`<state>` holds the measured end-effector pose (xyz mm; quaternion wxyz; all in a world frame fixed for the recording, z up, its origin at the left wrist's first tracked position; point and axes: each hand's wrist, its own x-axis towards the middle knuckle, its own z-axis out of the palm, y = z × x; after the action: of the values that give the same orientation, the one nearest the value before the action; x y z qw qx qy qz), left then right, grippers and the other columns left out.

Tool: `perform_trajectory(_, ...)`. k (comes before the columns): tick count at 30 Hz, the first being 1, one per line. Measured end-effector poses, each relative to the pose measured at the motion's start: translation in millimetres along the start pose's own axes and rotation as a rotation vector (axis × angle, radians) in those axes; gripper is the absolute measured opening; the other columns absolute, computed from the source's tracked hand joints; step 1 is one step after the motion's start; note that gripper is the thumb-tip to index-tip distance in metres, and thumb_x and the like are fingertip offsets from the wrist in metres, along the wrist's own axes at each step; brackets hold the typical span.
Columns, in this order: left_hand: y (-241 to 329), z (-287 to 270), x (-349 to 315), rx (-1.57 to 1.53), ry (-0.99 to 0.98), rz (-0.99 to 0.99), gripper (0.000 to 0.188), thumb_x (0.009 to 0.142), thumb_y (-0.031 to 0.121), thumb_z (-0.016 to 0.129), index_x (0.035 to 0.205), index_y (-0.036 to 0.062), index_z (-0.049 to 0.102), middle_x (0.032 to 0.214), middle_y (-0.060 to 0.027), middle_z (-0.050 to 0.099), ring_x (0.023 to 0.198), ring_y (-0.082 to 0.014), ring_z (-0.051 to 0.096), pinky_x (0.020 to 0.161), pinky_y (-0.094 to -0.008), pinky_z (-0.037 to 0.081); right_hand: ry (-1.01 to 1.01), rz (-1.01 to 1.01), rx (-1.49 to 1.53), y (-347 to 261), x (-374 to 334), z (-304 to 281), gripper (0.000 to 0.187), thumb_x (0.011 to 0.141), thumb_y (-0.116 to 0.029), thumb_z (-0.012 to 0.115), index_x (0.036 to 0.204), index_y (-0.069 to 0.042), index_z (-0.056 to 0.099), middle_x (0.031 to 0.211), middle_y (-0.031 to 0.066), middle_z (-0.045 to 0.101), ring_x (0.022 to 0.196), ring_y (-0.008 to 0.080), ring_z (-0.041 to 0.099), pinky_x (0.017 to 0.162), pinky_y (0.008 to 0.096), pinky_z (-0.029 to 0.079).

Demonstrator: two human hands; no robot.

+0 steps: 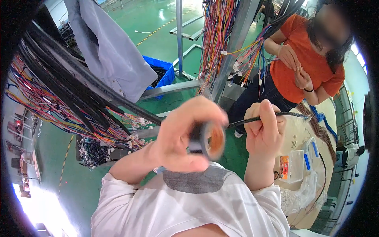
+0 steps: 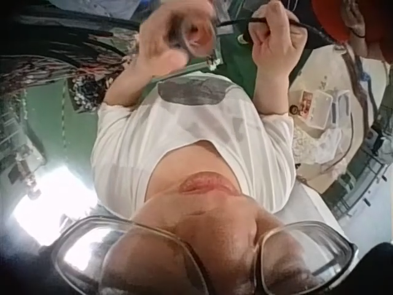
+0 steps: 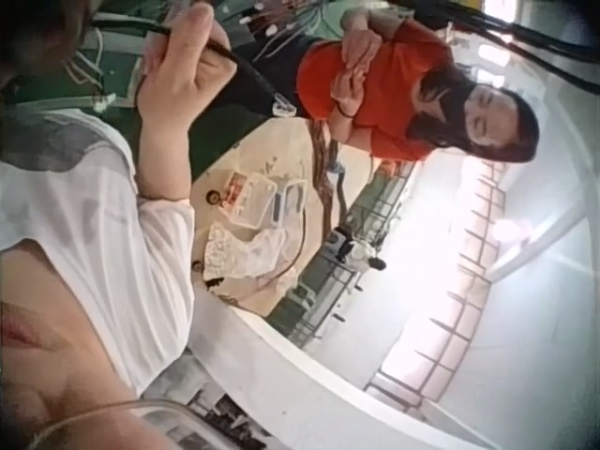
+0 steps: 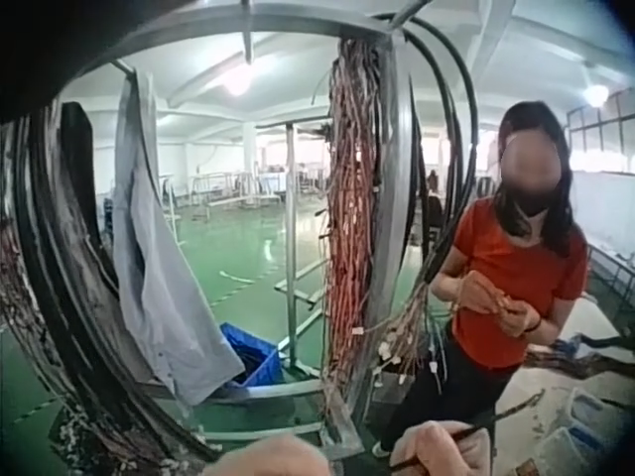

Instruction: The recorder is wrapping electrical wire bundles with black tape at a wire harness assembly station.

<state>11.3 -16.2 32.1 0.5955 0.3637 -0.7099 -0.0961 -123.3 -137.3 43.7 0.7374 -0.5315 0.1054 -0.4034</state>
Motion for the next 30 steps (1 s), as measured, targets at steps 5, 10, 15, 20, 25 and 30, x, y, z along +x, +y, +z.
perform_trajectory(5, 12.8, 16.0, 0.8, 0.221, 0.044, -0.366, 0.049, 0.069, 0.017, 0.070, 0.107, 0.0020, 0.044, 0.087, -0.0083, 0.046, 0.061, -0.0107, 0.044, 0.049, -0.0220, 0.036, -0.124, -0.102, -0.051, 2.1, 1.2, -11.5, 0.034, 0.087, -0.012, 0.042, 0.054, -0.003, 0.040, 0.049, 0.0007, 0.037, 0.040, 0.0065, 0.030, 0.037, 0.0210, 0.021)
perform_trajectory(10, -3.4, 26.0, 9.5, 0.438, 0.093, -0.669, 0.060, 0.065, 0.003, 0.070, 0.115, 0.0053, 0.037, 0.098, -0.0040, 0.046, 0.078, -0.0103, 0.053, 0.066, -0.0231, 0.045, -0.146, -0.396, -0.429, 8.9, -3.3, -1.5, 0.038, 0.087, -0.015, 0.040, 0.051, -0.004, 0.039, 0.047, 0.0018, 0.037, 0.041, 0.0062, 0.031, 0.038, 0.0209, 0.017)
perform_trajectory(15, 3.4, 18.7, 15.1, -0.581, 0.219, -0.761, 0.055, 0.069, 0.008, 0.068, 0.115, 0.0041, 0.038, 0.090, -0.0059, 0.049, 0.069, -0.0105, 0.052, 0.057, -0.0223, 0.043, -0.094, -0.228, -0.209, 8.0, -4.1, -2.3, 0.037, 0.088, -0.012, 0.038, 0.052, -0.003, 0.038, 0.049, 0.0017, 0.036, 0.041, 0.0064, 0.028, 0.037, 0.0209, 0.018)
perform_trajectory(20, 15.0, 13.3, 13.5, -0.616, 0.484, -0.824, 0.049, 0.076, 0.034, 0.061, 0.107, 0.0011, 0.042, 0.082, -0.0055, 0.047, 0.059, -0.0051, 0.037, 0.043, -0.0178, 0.027, -0.054, -0.090, 0.024, 3.8, -3.4, -1.1, 0.038, 0.088, -0.014, 0.040, 0.052, -0.002, 0.040, 0.048, 0.0005, 0.037, 0.040, 0.0049, 0.029, 0.037, 0.0211, 0.019)
perform_trajectory(25, 18.9, 12.3, 4.7, -0.572, 0.529, -0.681, 0.038, 0.077, 0.025, 0.061, 0.101, -0.0005, 0.046, 0.073, 0.0010, 0.044, 0.055, -0.0043, 0.040, 0.047, -0.0177, 0.030, -0.151, -0.002, 0.136, 2.3, 12.2, -6.9, 0.034, 0.089, -0.012, 0.036, 0.056, -0.007, 0.035, 0.047, -0.0024, 0.027, 0.038, 0.0050, 0.021, 0.034, 0.0207, 0.014)
perform_trajectory(30, 16.0, 12.9, 7.5, -0.402, 0.344, -0.698, 0.031, 0.073, 0.020, 0.066, 0.094, 0.0009, 0.053, 0.084, -0.0004, 0.041, 0.068, -0.0058, 0.041, 0.058, -0.0189, 0.034, -0.066, 0.040, 0.001, -1.0, 15.8, -2.6, 0.038, 0.089, -0.013, 0.037, 0.052, -0.007, 0.035, 0.046, -0.0018, 0.030, 0.038, 0.0050, 0.024, 0.034, 0.0204, 0.016)
